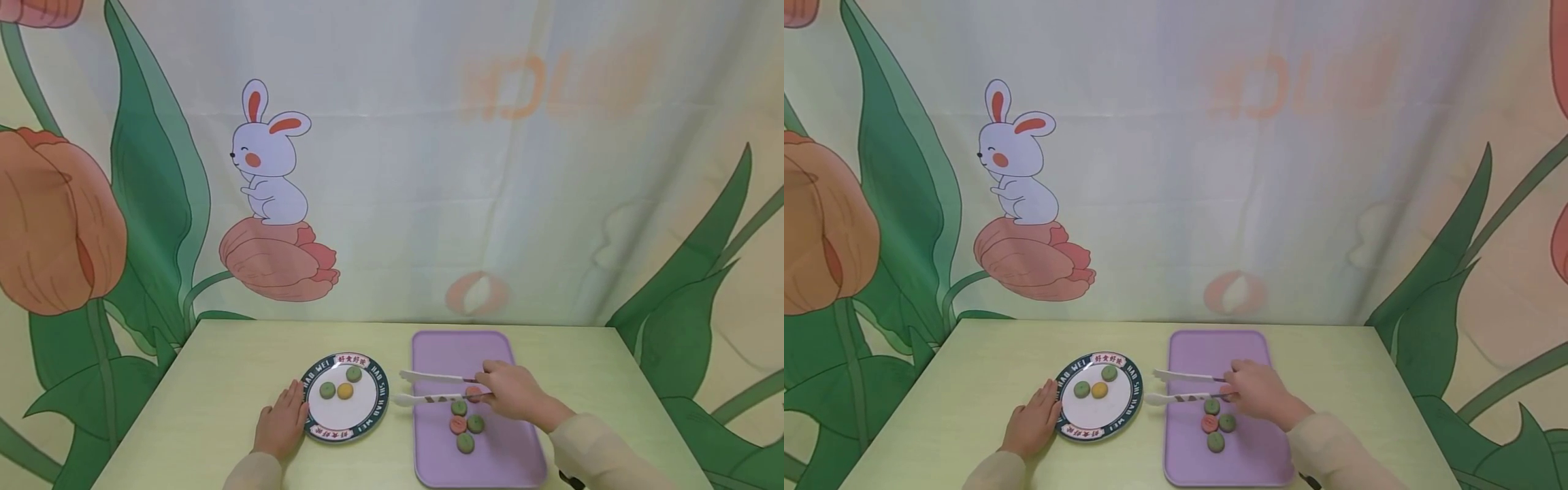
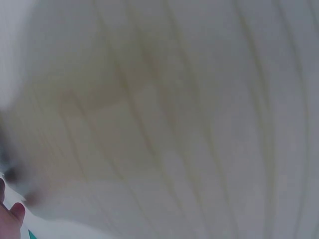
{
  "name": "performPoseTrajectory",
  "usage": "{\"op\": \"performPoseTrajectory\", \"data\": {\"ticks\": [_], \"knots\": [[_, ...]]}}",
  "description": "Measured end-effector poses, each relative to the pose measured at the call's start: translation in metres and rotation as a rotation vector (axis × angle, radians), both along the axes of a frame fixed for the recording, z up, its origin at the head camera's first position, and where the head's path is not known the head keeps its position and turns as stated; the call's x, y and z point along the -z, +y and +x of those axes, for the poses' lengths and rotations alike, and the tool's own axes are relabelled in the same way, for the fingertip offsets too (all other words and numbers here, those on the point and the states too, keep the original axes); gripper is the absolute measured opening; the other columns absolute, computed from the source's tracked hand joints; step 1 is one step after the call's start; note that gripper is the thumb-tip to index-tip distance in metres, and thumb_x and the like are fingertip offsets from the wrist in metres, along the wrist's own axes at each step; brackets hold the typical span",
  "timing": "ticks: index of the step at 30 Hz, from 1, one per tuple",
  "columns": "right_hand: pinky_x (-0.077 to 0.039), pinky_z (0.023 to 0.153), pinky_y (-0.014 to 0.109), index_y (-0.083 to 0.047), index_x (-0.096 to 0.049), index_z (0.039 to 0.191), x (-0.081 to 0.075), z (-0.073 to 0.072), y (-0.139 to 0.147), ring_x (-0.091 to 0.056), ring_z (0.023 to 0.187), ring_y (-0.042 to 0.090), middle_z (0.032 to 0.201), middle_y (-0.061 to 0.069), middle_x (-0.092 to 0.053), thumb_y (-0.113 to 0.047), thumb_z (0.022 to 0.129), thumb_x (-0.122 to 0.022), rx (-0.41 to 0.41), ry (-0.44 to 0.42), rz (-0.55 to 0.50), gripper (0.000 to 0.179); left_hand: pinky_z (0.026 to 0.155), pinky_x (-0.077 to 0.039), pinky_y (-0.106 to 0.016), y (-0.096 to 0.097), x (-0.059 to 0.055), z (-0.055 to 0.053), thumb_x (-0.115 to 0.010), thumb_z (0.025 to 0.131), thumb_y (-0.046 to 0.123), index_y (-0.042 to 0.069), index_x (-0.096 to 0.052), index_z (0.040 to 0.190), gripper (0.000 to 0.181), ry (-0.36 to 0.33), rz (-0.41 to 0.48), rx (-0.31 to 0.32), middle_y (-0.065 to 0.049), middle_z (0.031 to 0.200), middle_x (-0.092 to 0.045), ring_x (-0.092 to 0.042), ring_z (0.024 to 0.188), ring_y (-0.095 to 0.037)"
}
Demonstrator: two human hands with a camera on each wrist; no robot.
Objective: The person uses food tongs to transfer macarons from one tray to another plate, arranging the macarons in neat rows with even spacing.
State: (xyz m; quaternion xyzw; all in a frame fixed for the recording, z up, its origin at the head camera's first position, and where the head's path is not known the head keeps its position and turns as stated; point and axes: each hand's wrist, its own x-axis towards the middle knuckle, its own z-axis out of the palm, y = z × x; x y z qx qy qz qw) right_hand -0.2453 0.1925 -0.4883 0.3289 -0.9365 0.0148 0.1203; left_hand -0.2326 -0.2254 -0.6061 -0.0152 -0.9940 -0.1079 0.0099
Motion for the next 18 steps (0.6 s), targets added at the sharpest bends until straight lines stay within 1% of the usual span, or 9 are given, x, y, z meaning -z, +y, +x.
{"op": "performPoseTrajectory", "data": {"ticks": [3, 10, 18], "knots": [[-0.023, 0.040, 0.019, -0.018, -0.058, 0.073, 0.000, 0.002, 0.004, -0.029, 0.054, 0.006, 0.064, -0.009, -0.034, -0.024, 0.068, -0.072, 0.005, -0.009, 0.018, 0.016, 0.096, -0.031, -0.058, 0.000, 0.001, 0.000, -0.030, 0.094, 0.032, 0.001, -0.027, 0.137, 0.053, 0.003, -0.003, -0.002, -0.015, 0.143, -0.029, -0.033, 0.127, -0.035], [-0.025, 0.040, 0.020, -0.018, -0.056, 0.071, -0.001, 0.005, 0.012, -0.030, 0.053, 0.006, 0.064, -0.008, -0.035, -0.022, 0.067, -0.072, 0.013, -0.026, 0.026, 0.017, 0.095, -0.031, -0.057, -0.001, 0.002, 0.000, -0.030, 0.094, 0.033, 0.001, -0.027, 0.138, 0.054, 0.008, -0.007, -0.001, -0.015, 0.143, -0.029, -0.033, 0.127, -0.035], [-0.026, 0.041, 0.020, -0.017, -0.058, 0.074, 0.000, 0.007, 0.018, -0.031, 0.054, 0.005, 0.065, -0.008, -0.036, -0.022, 0.068, -0.071, 0.027, -0.047, 0.029, 0.015, 0.096, -0.031, -0.058, 0.000, 0.001, 0.000, -0.030, 0.094, 0.033, 0.001, -0.027, 0.138, 0.054, -0.003, -0.010, -0.005, -0.014, 0.143, -0.028, -0.032, 0.128, -0.035]]}}
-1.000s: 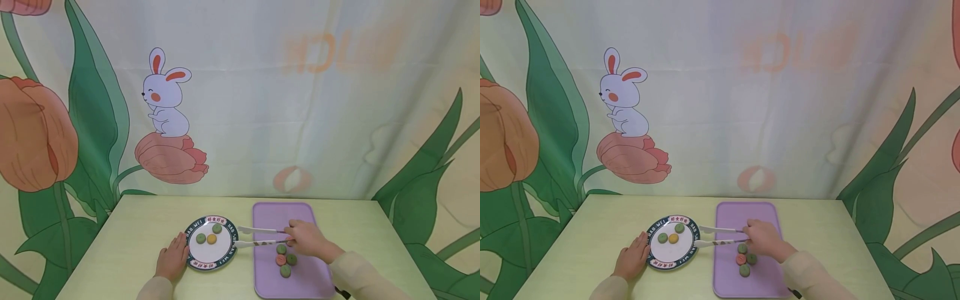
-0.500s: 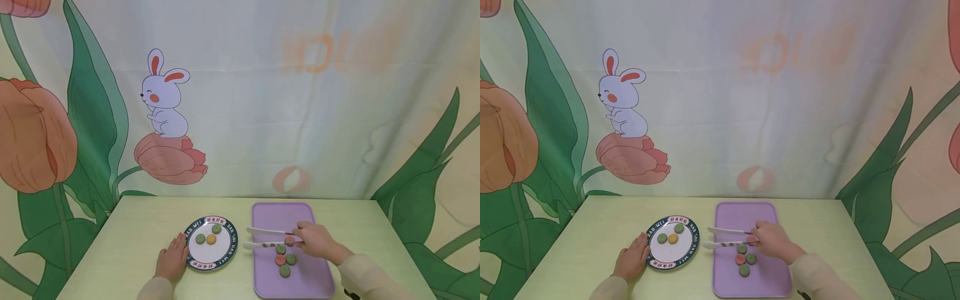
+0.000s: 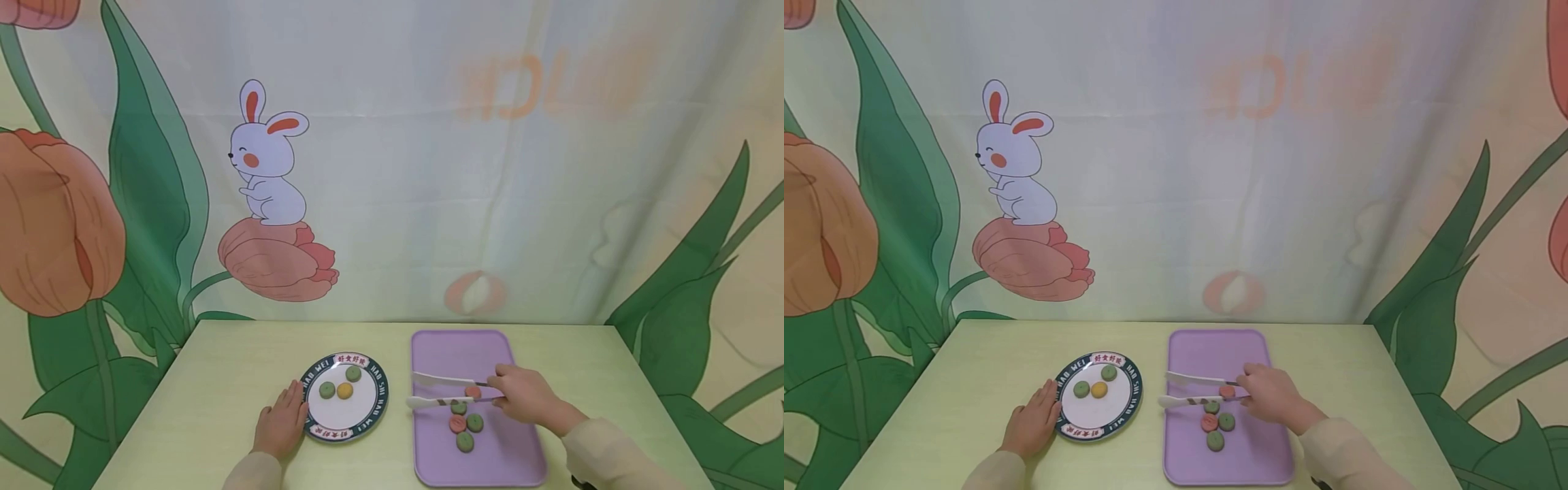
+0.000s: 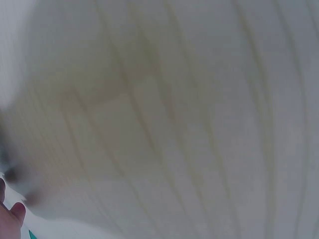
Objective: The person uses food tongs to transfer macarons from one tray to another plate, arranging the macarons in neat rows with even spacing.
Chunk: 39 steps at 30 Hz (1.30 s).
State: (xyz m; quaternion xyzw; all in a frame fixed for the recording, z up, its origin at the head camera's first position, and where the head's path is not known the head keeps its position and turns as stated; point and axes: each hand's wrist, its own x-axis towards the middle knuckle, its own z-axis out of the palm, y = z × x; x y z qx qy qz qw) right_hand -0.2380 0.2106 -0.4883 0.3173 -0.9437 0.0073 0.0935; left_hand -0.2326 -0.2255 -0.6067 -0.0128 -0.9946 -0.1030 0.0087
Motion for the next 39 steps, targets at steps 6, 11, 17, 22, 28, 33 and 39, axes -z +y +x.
{"op": "performPoseTrajectory", "data": {"ticks": [6, 11, 17, 22, 28, 33, 39], "knots": [[-0.025, 0.042, 0.019, -0.017, -0.060, 0.076, 0.002, 0.002, 0.007, -0.030, 0.054, 0.006, 0.065, -0.008, -0.037, -0.021, 0.069, -0.071, 0.020, -0.014, -0.003, 0.014, 0.097, -0.030, -0.058, 0.001, 0.000, -0.001, -0.031, 0.094, 0.033, 0.002, -0.026, 0.138, 0.054, 0.006, 0.008, 0.001, -0.014, 0.144, -0.028, -0.032, 0.128, -0.034], [-0.028, 0.043, 0.020, -0.017, -0.059, 0.076, 0.004, 0.003, 0.012, -0.034, 0.056, 0.006, 0.067, -0.008, -0.039, -0.024, 0.068, -0.072, 0.040, -0.015, 0.007, 0.016, 0.096, -0.031, -0.058, 0.000, 0.002, -0.002, -0.030, 0.094, 0.034, 0.003, -0.026, 0.138, 0.054, 0.014, 0.005, 0.005, -0.013, 0.144, -0.028, -0.032, 0.128, -0.034], [-0.027, 0.042, 0.021, -0.017, -0.058, 0.074, 0.005, 0.005, 0.017, -0.035, 0.056, 0.006, 0.066, -0.008, -0.039, -0.023, 0.068, -0.072, 0.044, -0.015, 0.013, 0.016, 0.096, -0.031, -0.058, -0.001, 0.003, -0.002, -0.030, 0.094, 0.033, 0.002, -0.027, 0.138, 0.054, 0.019, 0.002, 0.007, -0.013, 0.143, -0.028, -0.032, 0.128, -0.034], [-0.027, 0.041, 0.021, -0.016, -0.058, 0.074, 0.007, 0.006, 0.020, -0.036, 0.056, 0.007, 0.065, -0.008, -0.039, -0.023, 0.067, -0.072, 0.046, -0.013, 0.013, 0.017, 0.096, -0.031, -0.057, -0.001, 0.003, -0.002, -0.030, 0.094, 0.034, 0.002, -0.026, 0.138, 0.054, 0.007, -0.012, 0.002, -0.013, 0.143, -0.028, -0.032, 0.128, -0.034], [-0.028, 0.042, 0.021, -0.017, -0.058, 0.074, 0.007, 0.008, 0.024, -0.038, 0.056, 0.007, 0.066, -0.008, -0.040, -0.023, 0.067, -0.072, 0.053, -0.012, 0.021, 0.017, 0.096, -0.031, -0.057, 0.000, 0.002, -0.002, -0.030, 0.094, 0.034, 0.002, -0.026, 0.138, 0.054, 0.008, -0.004, 0.000, -0.013, 0.144, -0.028, -0.032, 0.128, -0.034], [-0.029, 0.043, 0.021, -0.016, -0.059, 0.075, 0.007, 0.009, 0.028, -0.038, 0.057, 0.007, 0.067, -0.008, -0.041, -0.023, 0.067, -0.072, 0.052, -0.021, 0.016, 0.017, 0.096, -0.031, -0.057, 0.000, 0.002, -0.002, -0.030, 0.094, 0.034, 0.002, -0.027, 0.138, 0.054, 0.013, -0.005, 0.003, -0.013, 0.144, -0.028, -0.033, 0.128, -0.034], [-0.029, 0.043, 0.021, -0.016, -0.058, 0.074, 0.010, 0.009, 0.033, -0.038, 0.058, 0.006, 0.068, -0.008, -0.041, -0.023, 0.067, -0.072, 0.073, -0.040, 0.033, 0.017, 0.096, -0.031, -0.057, -0.001, 0.003, -0.002, -0.029, 0.094, 0.034, 0.002, -0.026, 0.138, 0.054, 0.012, -0.003, -0.002, -0.013, 0.143, -0.028, -0.032, 0.128, -0.034]]}}
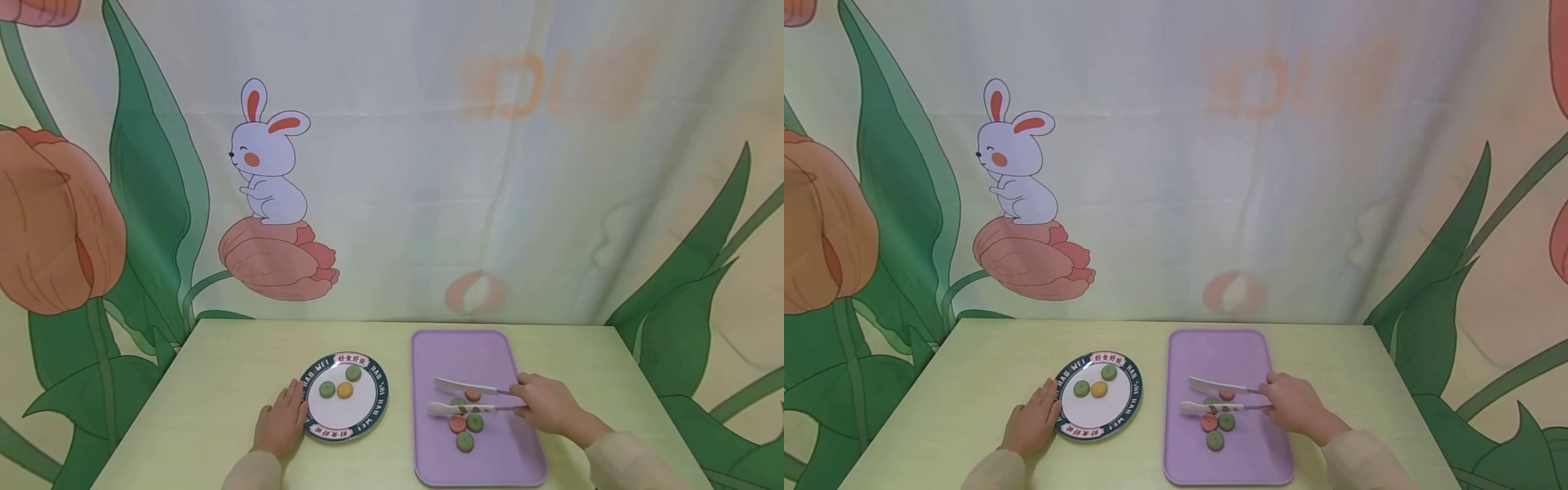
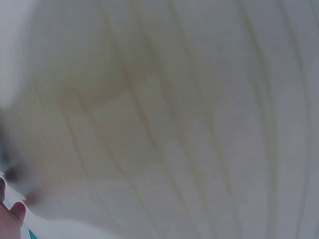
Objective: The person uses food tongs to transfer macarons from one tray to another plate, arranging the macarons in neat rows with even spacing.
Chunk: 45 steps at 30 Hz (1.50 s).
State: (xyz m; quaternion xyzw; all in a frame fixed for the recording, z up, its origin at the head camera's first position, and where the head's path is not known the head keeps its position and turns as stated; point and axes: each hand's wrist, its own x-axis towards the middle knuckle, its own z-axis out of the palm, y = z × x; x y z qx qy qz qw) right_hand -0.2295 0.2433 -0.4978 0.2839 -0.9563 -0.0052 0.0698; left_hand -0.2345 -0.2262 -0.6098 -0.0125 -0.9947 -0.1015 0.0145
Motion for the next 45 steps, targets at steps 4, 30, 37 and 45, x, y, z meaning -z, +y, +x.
{"op": "performPoseTrajectory", "data": {"ticks": [4, 30, 37, 45], "knots": [[-0.029, 0.044, 0.020, -0.016, -0.059, 0.076, 0.000, 0.001, 0.001, -0.037, 0.058, 0.006, 0.069, -0.009, -0.043, -0.023, 0.068, -0.072, 0.017, -0.032, 0.003, 0.016, 0.096, -0.031, -0.057, 0.000, -0.001, 0.001, -0.029, 0.094, 0.034, 0.002, -0.026, 0.138, 0.054, -0.004, 0.005, 0.001, -0.013, 0.143, -0.028, -0.032, 0.128, -0.034], [-0.029, 0.043, 0.020, -0.016, -0.063, 0.079, -0.004, 0.009, 0.015, -0.037, 0.057, 0.006, 0.067, -0.009, -0.040, -0.021, 0.067, -0.072, 0.069, -0.043, -0.016, 0.017, 0.095, -0.033, -0.057, 0.000, -0.005, 0.003, -0.032, 0.094, 0.032, 0.001, -0.028, 0.137, 0.053, 0.020, 0.013, 0.021, -0.014, 0.142, -0.030, -0.034, 0.126, -0.035], [-0.028, 0.042, 0.021, -0.015, -0.062, 0.078, -0.002, 0.009, 0.017, -0.037, 0.056, 0.006, 0.066, -0.008, -0.041, -0.021, 0.067, -0.071, 0.065, -0.053, -0.019, 0.015, 0.096, -0.031, -0.057, 0.001, -0.005, 0.002, -0.032, 0.094, 0.032, 0.002, -0.026, 0.138, 0.054, -0.006, 0.008, 0.015, -0.014, 0.143, -0.028, -0.033, 0.127, -0.034], [-0.028, 0.042, 0.021, -0.015, -0.061, 0.077, -0.007, 0.010, 0.019, -0.036, 0.055, 0.006, 0.066, -0.008, -0.041, -0.020, 0.069, -0.071, 0.049, -0.089, -0.026, 0.014, 0.096, -0.031, -0.057, 0.001, -0.004, 0.002, -0.031, 0.094, 0.033, 0.002, -0.026, 0.138, 0.054, -0.013, 0.010, 0.009, -0.014, 0.144, -0.028, -0.032, 0.128, -0.034]]}}
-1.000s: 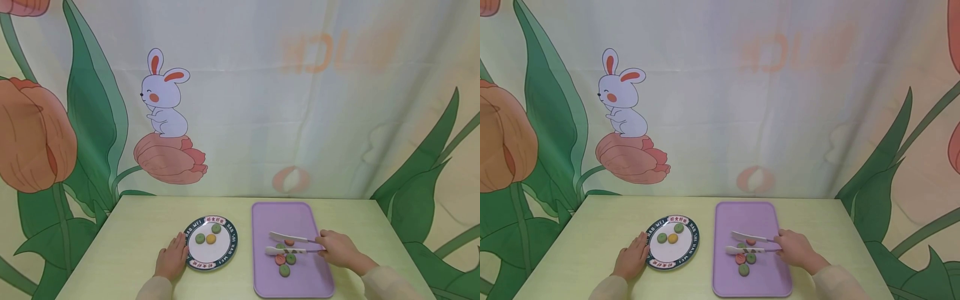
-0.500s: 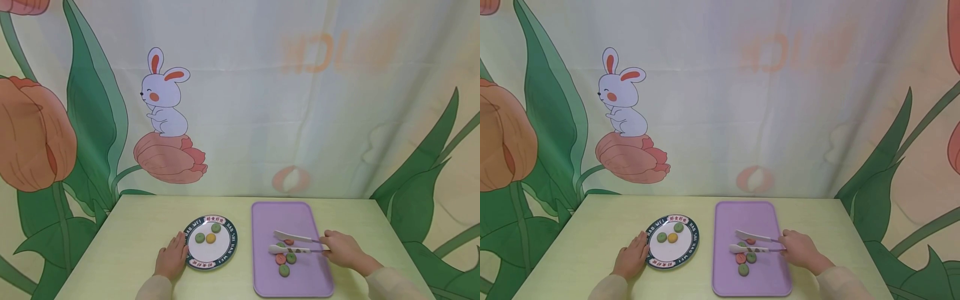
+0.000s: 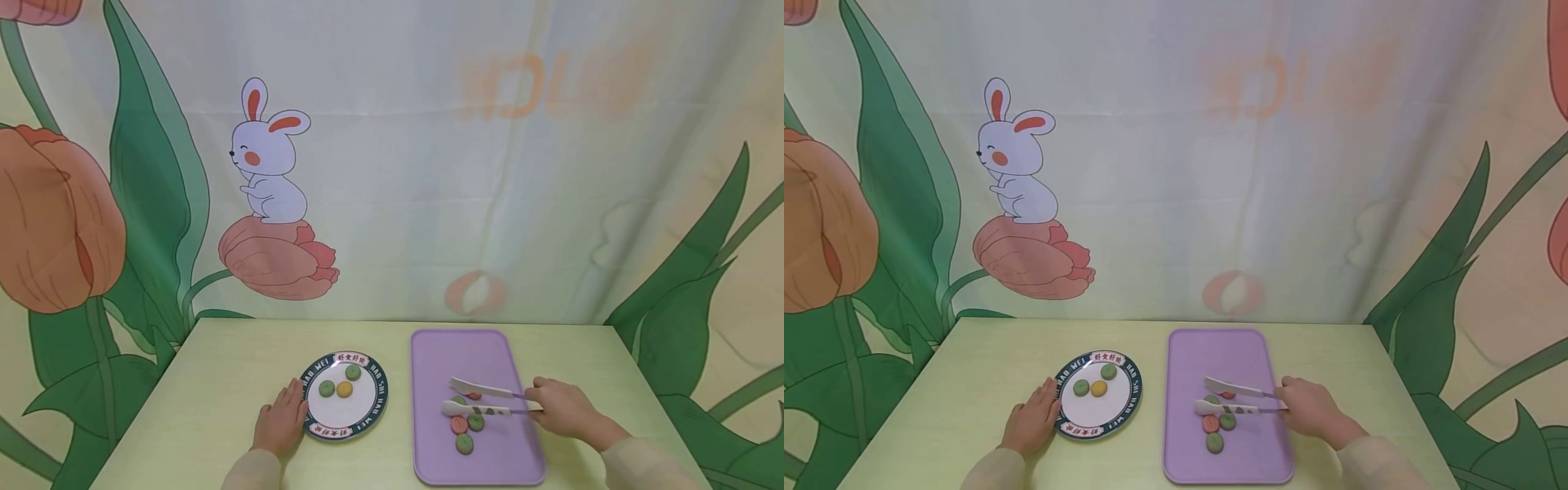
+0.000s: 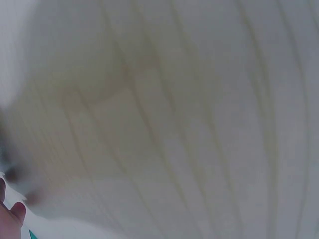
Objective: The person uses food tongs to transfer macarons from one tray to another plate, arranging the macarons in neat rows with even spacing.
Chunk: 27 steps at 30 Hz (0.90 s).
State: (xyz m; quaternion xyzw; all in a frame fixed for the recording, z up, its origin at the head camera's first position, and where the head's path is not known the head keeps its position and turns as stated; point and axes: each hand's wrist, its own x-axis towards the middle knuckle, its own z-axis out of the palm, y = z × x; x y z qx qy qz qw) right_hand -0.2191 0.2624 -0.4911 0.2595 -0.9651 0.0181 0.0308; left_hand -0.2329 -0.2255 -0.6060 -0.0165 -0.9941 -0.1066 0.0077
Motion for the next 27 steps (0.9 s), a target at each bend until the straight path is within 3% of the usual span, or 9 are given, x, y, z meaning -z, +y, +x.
{"op": "performPoseTrajectory", "data": {"ticks": [15, 27], "knots": [[-0.026, 0.042, 0.019, -0.016, -0.058, 0.073, -0.0072, 0.0005, 0.0012, -0.032, 0.054, 0.004, 0.064, -0.008, -0.040, -0.020, 0.070, -0.071, -0.029, -0.031, -0.011, 0.014, 0.095, -0.032, -0.057, -0.0009, 0.0022, -0.0010, -0.030, 0.094, 0.032, 0.001, -0.028, 0.137, 0.053, 0.013, 0.000, 0.001, -0.014, 0.143, -0.029, -0.033, 0.127, -0.034], [-0.024, 0.043, 0.018, -0.018, -0.057, 0.068, -0.0080, -0.0003, 0.0038, -0.029, 0.053, 0.003, 0.062, -0.010, -0.036, -0.018, 0.069, -0.072, -0.076, 0.016, -0.008, 0.015, 0.096, -0.031, -0.057, -0.0009, 0.0010, 0.0002, -0.030, 0.094, 0.032, 0.002, -0.028, 0.137, 0.053, 0.003, -0.005, -0.002, -0.014, 0.143, -0.029, -0.033, 0.127, -0.035]]}}
